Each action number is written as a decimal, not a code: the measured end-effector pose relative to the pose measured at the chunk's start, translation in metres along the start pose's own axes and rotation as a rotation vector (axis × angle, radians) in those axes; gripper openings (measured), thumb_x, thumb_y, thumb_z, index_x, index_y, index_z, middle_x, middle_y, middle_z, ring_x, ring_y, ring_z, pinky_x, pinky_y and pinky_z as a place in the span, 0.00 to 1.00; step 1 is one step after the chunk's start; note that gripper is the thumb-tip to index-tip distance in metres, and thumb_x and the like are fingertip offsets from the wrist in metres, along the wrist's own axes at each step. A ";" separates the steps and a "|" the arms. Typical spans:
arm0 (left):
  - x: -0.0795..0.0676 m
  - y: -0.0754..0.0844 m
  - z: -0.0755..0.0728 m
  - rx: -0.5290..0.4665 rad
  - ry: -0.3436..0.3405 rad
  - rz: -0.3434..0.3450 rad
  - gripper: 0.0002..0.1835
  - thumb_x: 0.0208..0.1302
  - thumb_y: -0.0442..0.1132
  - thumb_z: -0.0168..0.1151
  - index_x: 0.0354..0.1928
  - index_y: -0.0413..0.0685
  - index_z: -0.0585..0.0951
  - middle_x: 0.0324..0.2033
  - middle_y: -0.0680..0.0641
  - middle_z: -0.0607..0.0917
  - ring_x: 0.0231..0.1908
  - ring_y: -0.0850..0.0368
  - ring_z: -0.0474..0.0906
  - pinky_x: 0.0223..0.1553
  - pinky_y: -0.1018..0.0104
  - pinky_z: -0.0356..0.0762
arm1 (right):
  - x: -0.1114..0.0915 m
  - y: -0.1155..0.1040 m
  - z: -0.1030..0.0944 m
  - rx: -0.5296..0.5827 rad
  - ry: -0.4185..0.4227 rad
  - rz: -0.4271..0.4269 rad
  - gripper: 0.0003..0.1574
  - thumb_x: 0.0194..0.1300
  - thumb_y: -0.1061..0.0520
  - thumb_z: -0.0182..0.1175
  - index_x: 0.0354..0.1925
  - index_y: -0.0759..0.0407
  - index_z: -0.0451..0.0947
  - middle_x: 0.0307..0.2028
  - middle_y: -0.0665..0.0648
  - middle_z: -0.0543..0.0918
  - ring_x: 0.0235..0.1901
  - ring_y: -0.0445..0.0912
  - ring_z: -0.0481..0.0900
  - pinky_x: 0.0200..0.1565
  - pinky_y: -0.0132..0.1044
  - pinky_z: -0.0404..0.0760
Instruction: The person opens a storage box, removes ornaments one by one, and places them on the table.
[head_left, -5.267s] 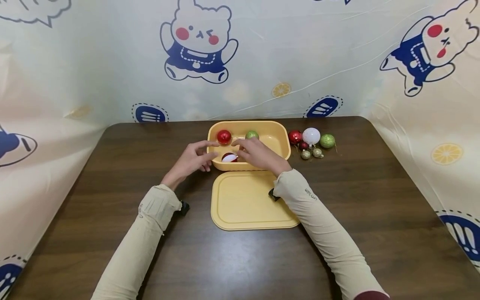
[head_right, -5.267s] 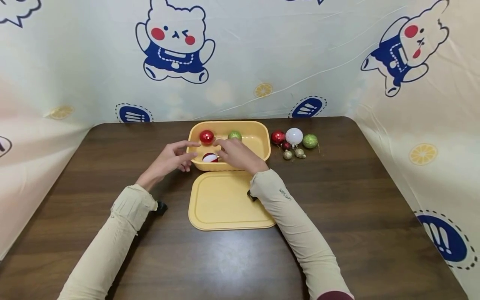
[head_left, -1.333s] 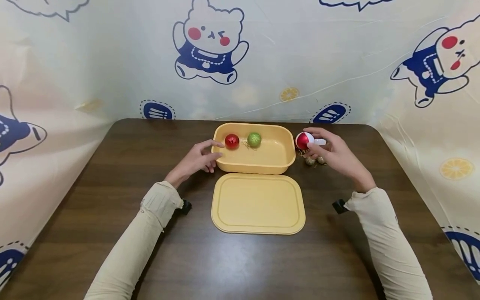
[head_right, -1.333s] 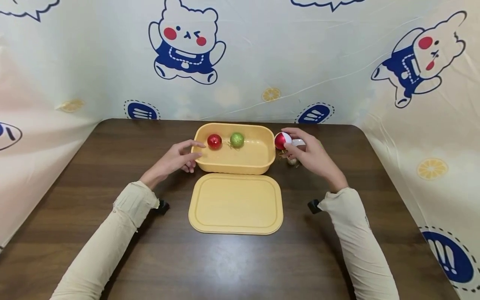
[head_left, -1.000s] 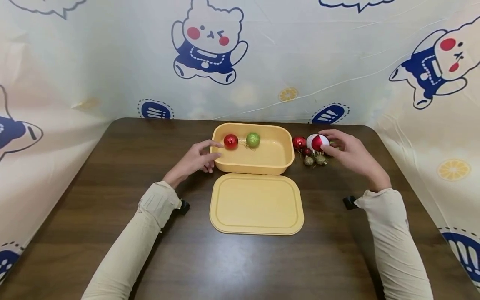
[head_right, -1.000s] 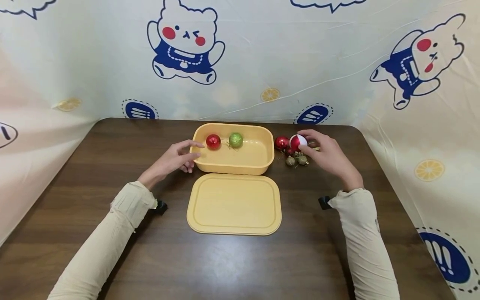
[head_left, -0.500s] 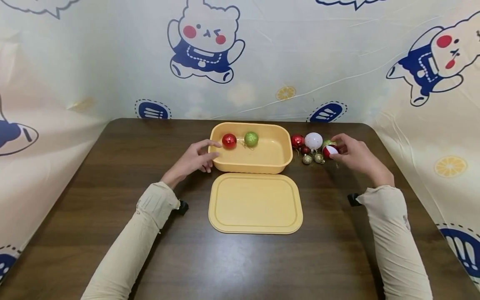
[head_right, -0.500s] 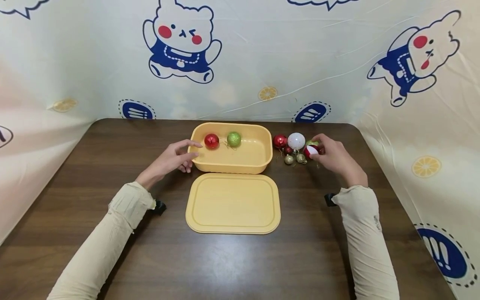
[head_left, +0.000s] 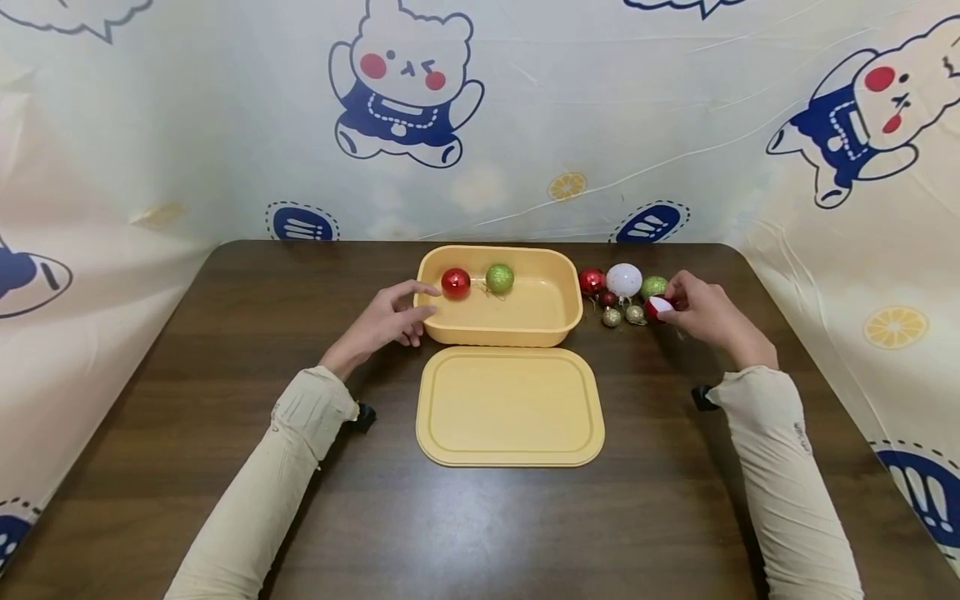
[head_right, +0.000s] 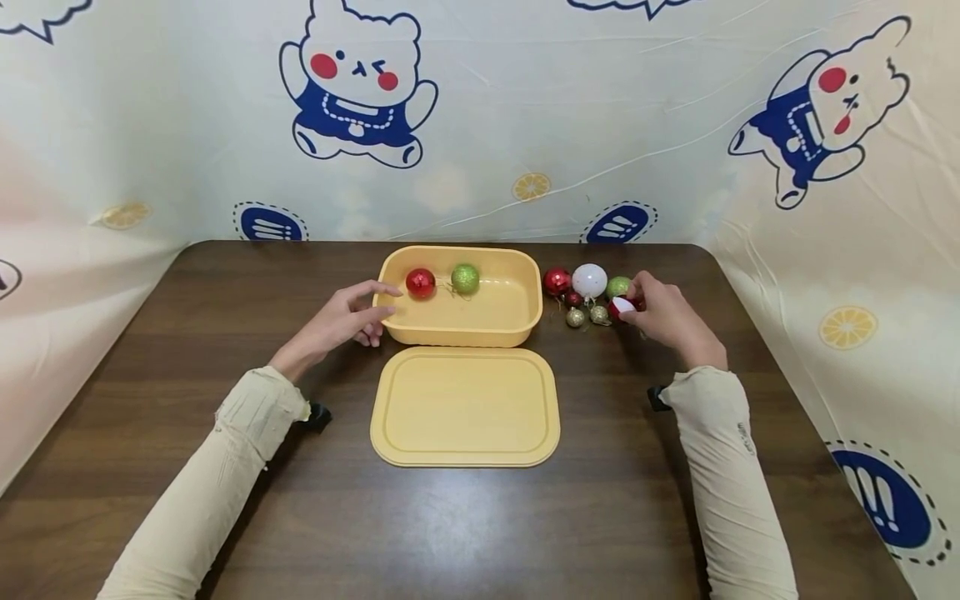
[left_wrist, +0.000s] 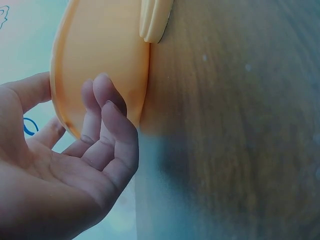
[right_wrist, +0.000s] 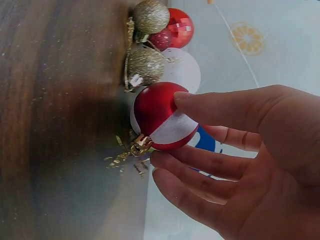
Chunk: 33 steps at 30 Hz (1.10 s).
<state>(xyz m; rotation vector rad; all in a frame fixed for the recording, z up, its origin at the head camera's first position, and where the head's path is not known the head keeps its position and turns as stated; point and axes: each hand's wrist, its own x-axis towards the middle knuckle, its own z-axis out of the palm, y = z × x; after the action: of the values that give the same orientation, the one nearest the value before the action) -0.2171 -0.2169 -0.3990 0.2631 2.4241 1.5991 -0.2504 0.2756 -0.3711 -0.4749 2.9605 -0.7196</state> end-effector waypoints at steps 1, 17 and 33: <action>0.000 0.000 0.000 -0.003 0.002 -0.002 0.21 0.72 0.44 0.59 0.64 0.48 0.75 0.27 0.37 0.79 0.24 0.41 0.80 0.27 0.57 0.82 | 0.000 0.001 0.001 0.000 0.005 -0.005 0.17 0.64 0.62 0.66 0.45 0.66 0.69 0.40 0.69 0.82 0.39 0.58 0.78 0.42 0.50 0.76; -0.005 0.009 0.001 -0.009 -0.013 -0.012 0.21 0.72 0.43 0.59 0.64 0.46 0.74 0.29 0.32 0.78 0.28 0.33 0.79 0.30 0.53 0.83 | 0.002 0.001 0.007 -0.013 -0.001 -0.003 0.15 0.63 0.61 0.65 0.41 0.66 0.69 0.38 0.67 0.82 0.39 0.58 0.78 0.43 0.51 0.75; 0.001 -0.003 0.000 -0.003 -0.012 0.014 0.22 0.73 0.45 0.59 0.65 0.47 0.74 0.28 0.33 0.79 0.27 0.34 0.79 0.28 0.55 0.82 | 0.004 -0.006 0.010 -0.024 0.024 -0.018 0.11 0.63 0.67 0.64 0.38 0.68 0.70 0.38 0.69 0.81 0.41 0.60 0.80 0.42 0.52 0.78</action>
<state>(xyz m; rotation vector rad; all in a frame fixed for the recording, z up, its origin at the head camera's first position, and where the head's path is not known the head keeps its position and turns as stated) -0.2180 -0.2180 -0.4022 0.2890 2.4161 1.6023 -0.2515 0.2653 -0.3774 -0.4988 2.9941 -0.6964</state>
